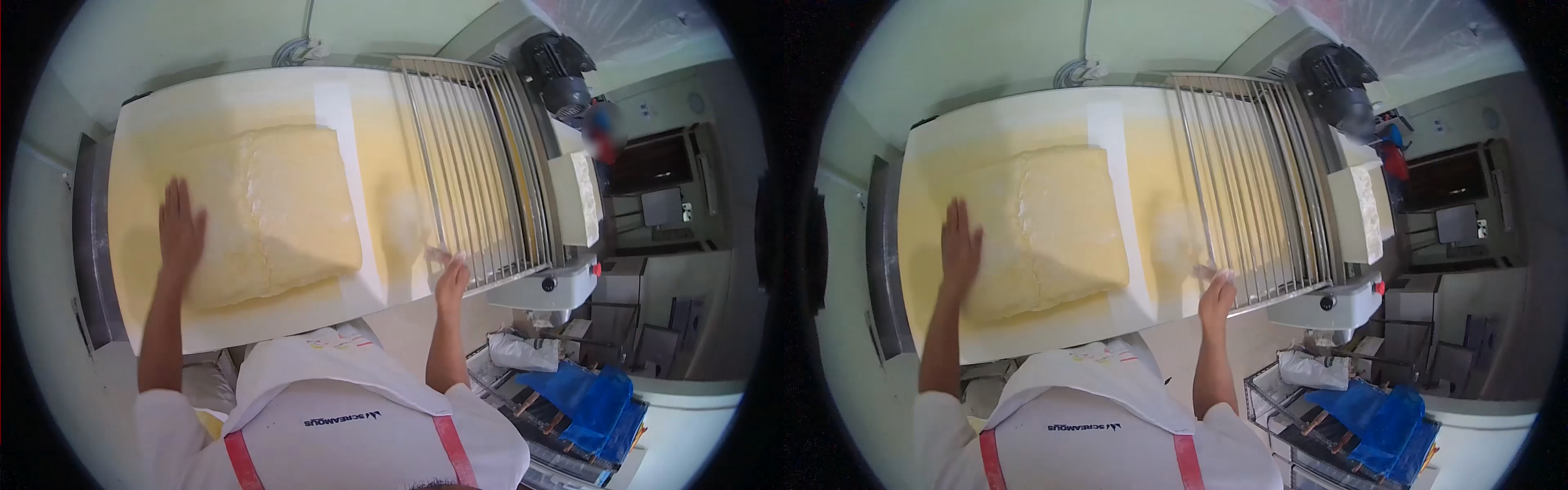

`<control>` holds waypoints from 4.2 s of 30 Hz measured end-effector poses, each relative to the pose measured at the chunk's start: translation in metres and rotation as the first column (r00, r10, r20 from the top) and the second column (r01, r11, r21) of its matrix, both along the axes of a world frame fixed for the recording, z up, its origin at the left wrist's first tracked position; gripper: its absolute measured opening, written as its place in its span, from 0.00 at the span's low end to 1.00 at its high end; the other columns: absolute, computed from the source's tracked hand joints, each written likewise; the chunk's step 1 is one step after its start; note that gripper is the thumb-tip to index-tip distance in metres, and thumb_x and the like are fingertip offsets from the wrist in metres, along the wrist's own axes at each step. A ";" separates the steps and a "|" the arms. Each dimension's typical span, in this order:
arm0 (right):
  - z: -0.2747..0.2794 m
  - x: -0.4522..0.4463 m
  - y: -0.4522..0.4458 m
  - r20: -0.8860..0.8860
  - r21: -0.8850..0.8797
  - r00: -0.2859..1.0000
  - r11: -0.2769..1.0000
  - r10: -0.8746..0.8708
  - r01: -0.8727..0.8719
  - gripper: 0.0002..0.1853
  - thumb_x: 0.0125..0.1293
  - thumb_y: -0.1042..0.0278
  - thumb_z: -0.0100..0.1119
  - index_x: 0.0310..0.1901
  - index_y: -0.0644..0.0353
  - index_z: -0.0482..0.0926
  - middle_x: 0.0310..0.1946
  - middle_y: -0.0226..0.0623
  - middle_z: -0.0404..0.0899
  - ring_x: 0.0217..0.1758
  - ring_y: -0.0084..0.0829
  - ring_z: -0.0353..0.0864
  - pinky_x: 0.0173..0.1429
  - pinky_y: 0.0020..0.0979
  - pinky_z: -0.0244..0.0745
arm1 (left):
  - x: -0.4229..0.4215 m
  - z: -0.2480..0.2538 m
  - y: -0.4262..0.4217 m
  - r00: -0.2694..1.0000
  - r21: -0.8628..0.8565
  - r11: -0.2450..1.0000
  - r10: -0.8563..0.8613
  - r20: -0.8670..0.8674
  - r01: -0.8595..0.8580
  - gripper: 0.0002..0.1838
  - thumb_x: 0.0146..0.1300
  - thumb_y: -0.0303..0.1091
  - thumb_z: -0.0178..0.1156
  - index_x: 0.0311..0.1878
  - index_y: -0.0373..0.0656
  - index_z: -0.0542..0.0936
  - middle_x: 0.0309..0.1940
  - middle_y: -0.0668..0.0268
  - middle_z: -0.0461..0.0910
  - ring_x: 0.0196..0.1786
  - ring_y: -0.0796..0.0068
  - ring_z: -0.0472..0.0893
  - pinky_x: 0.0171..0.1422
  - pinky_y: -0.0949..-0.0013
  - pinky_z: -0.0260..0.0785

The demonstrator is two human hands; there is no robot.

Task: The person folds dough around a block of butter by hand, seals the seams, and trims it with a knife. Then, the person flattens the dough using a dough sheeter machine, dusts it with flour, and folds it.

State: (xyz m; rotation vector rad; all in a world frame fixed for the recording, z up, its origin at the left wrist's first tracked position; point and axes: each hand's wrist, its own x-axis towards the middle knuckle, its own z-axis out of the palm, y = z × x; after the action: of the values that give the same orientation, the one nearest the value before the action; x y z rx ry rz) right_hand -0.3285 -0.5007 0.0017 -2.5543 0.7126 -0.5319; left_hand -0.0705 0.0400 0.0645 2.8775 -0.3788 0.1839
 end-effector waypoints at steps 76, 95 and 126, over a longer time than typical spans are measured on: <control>0.061 0.457 0.292 -0.303 -0.219 0.640 0.602 0.706 -0.768 0.41 0.70 0.39 0.39 0.74 0.62 0.48 0.75 0.53 0.44 0.80 0.53 0.36 0.77 0.59 0.29 | 0.144 -0.049 -0.120 0.900 -0.900 -0.092 -0.149 -0.410 -0.425 0.28 0.69 0.23 0.52 0.72 0.35 0.60 0.69 0.58 0.65 0.69 0.73 0.66 0.71 0.71 0.59; 0.061 0.439 0.251 -0.309 -0.248 0.771 0.736 0.556 -0.630 0.45 0.69 0.38 0.40 0.74 0.66 0.44 0.75 0.59 0.38 0.79 0.55 0.31 0.77 0.59 0.24 | 0.136 -0.047 -0.130 0.919 -0.905 -0.160 -0.039 -0.392 -0.393 0.29 0.68 0.25 0.55 0.70 0.29 0.60 0.69 0.54 0.64 0.69 0.69 0.66 0.71 0.69 0.59; 0.063 0.409 0.112 -0.141 -0.115 0.921 0.918 0.364 -0.380 0.44 0.68 0.46 0.49 0.74 0.66 0.44 0.75 0.56 0.43 0.80 0.50 0.36 0.79 0.51 0.31 | 0.098 -0.036 -0.099 0.896 -0.892 -0.091 -0.055 -0.440 -0.444 0.29 0.68 0.31 0.58 0.69 0.31 0.63 0.65 0.56 0.69 0.67 0.68 0.69 0.71 0.68 0.61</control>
State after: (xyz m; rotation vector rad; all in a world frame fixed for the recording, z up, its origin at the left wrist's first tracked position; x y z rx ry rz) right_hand 0.0809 -0.3886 0.0643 -2.7765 0.2143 -0.3144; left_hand 0.0272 -0.0586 0.0286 1.2576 0.2740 -0.0375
